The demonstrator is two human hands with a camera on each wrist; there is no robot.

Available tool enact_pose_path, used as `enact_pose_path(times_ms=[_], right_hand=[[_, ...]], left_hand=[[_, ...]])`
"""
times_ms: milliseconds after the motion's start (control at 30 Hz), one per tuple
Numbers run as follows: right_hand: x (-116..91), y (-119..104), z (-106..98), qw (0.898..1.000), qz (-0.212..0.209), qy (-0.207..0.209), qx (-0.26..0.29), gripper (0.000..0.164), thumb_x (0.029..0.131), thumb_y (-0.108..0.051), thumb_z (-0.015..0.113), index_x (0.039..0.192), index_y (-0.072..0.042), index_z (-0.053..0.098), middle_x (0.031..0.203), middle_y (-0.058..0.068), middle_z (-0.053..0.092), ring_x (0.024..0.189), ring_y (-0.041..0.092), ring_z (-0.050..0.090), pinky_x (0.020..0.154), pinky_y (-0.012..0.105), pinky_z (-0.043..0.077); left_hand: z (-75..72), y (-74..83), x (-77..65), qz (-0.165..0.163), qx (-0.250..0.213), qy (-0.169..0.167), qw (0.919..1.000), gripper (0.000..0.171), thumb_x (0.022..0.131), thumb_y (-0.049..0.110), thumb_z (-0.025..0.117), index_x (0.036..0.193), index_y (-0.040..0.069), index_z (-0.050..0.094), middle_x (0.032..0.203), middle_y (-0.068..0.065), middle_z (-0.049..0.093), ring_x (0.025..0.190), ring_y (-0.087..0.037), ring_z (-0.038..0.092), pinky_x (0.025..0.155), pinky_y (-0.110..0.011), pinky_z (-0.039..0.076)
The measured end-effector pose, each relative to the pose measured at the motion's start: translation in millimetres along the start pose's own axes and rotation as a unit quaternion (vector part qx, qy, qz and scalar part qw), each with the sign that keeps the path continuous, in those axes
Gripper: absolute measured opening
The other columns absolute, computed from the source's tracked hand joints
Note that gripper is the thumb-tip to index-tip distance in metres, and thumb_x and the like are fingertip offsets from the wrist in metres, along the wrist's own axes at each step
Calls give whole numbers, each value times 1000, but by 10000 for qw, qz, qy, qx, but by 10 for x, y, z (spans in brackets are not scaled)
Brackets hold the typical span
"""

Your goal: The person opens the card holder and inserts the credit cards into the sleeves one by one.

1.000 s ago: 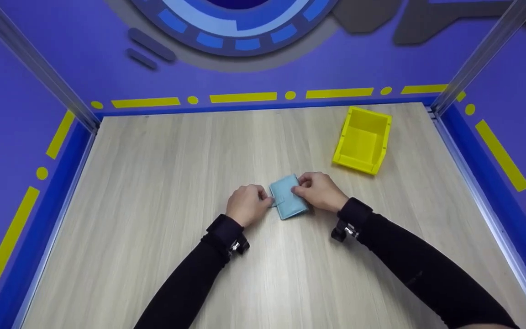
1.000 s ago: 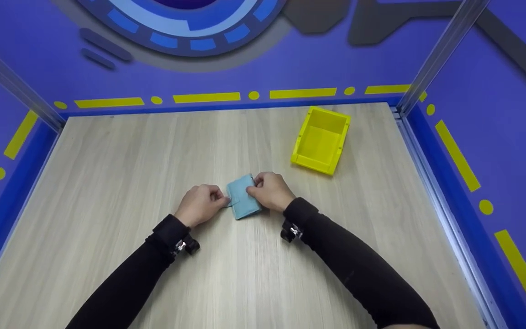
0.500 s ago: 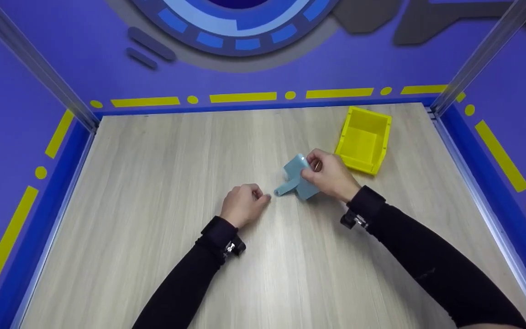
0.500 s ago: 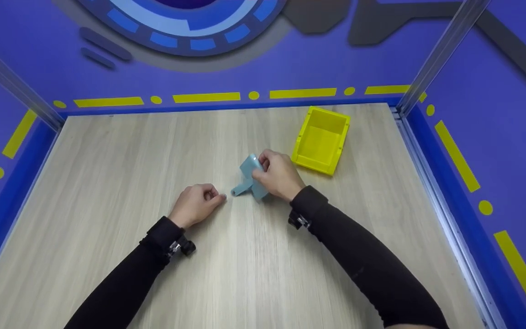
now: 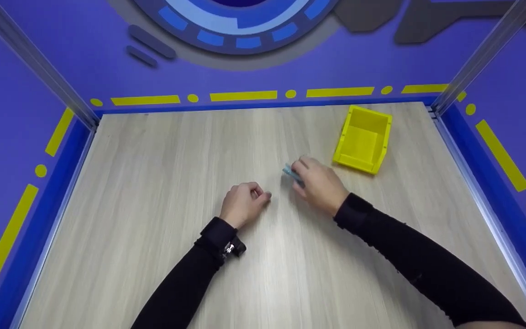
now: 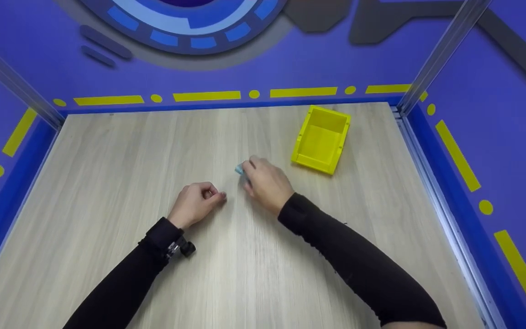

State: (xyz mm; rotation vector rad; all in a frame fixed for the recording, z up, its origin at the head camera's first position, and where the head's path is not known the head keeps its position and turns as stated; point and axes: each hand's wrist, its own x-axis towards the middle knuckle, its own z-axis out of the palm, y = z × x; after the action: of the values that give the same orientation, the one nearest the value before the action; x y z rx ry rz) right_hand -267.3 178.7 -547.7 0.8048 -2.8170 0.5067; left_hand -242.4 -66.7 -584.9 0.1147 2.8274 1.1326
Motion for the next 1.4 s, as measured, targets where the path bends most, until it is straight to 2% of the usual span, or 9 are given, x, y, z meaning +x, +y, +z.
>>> enact_pose_path(times_ms=[100, 367, 633, 833, 900, 1000, 1133, 1267, 1400], right_hand=[[-32, -81, 123, 9992, -331, -152, -164, 33, 99, -18, 83, 125, -8, 65, 112, 8, 64, 98, 25, 66, 83, 43, 61], [-55, -283, 359, 9961, -745, -263, -385, 32, 99, -19, 82, 123, -6, 66, 113, 10, 66, 98, 24, 66, 86, 41, 62], [-115, -371, 499, 9940, -869, -370, -542, 25, 99, -13, 79, 119, -4, 68, 115, 11, 66, 96, 23, 65, 80, 38, 62], [-146, -341, 494, 9938, -1005, -418, -234, 23, 103, -20, 77, 118, -2, 74, 112, 12, 69, 97, 24, 68, 85, 39, 63], [-143, -311, 442, 9952, -853, -483, 38, 25, 106, -24, 74, 118, -2, 77, 112, 12, 73, 99, 24, 72, 88, 41, 63], [-115, -238, 309, 9958, -327, -593, 618, 25, 109, -26, 70, 117, -4, 80, 109, 11, 77, 99, 23, 74, 90, 41, 64], [-50, -81, 91, 9894, 491, -595, 1228, 20, 109, -23, 69, 109, -7, 82, 100, 7, 78, 88, 18, 70, 80, 36, 61], [-19, 77, -53, 9833, 987, -707, 1357, 17, 106, -23, 74, 100, -10, 83, 91, 4, 76, 81, 16, 64, 75, 31, 54], [-35, 159, -80, 9787, 1220, -1005, 1308, 17, 102, -25, 79, 93, -11, 83, 84, 2, 74, 76, 16, 61, 73, 31, 50]], left_hand=[[-4, -4, 3, -34, 32, 20, 10000, 28, 100, 41, 78, 81, 23, 73, 68, 10, 58, 63, -12, 54, 65, -32, 40], [-38, -23, 28, -150, 101, 124, 9998, 20, 98, 35, 81, 85, 21, 75, 68, 9, 61, 63, -13, 56, 65, -32, 41], [-70, -36, 14, -104, 167, 98, 9998, 9, 96, 24, 79, 89, 18, 76, 74, 5, 65, 65, -13, 57, 64, -31, 42], [-66, -47, -5, -94, 160, 26, 9998, 8, 93, 21, 78, 87, 18, 74, 73, 6, 64, 65, -13, 57, 63, -30, 42], [-68, -42, -12, -75, 154, 7, 9999, 7, 93, 22, 77, 87, 18, 74, 73, 7, 64, 65, -12, 57, 64, -30, 42], [-75, -22, -29, -72, 141, 53, 9999, 12, 96, 26, 75, 87, 19, 75, 71, 8, 63, 65, -12, 56, 64, -31, 42], [-96, 60, -74, -25, 178, 140, 9997, 25, 103, 37, 73, 85, 19, 75, 67, 8, 57, 63, -13, 53, 64, -32, 40], [-85, 146, -99, 27, 282, 144, 9995, 31, 105, 41, 71, 84, 20, 76, 67, 7, 57, 64, -14, 54, 65, -33, 41], [-25, 157, -75, -55, 471, 159, 9987, 34, 104, 43, 72, 80, 20, 77, 71, 4, 65, 68, -16, 58, 67, -34, 43]])
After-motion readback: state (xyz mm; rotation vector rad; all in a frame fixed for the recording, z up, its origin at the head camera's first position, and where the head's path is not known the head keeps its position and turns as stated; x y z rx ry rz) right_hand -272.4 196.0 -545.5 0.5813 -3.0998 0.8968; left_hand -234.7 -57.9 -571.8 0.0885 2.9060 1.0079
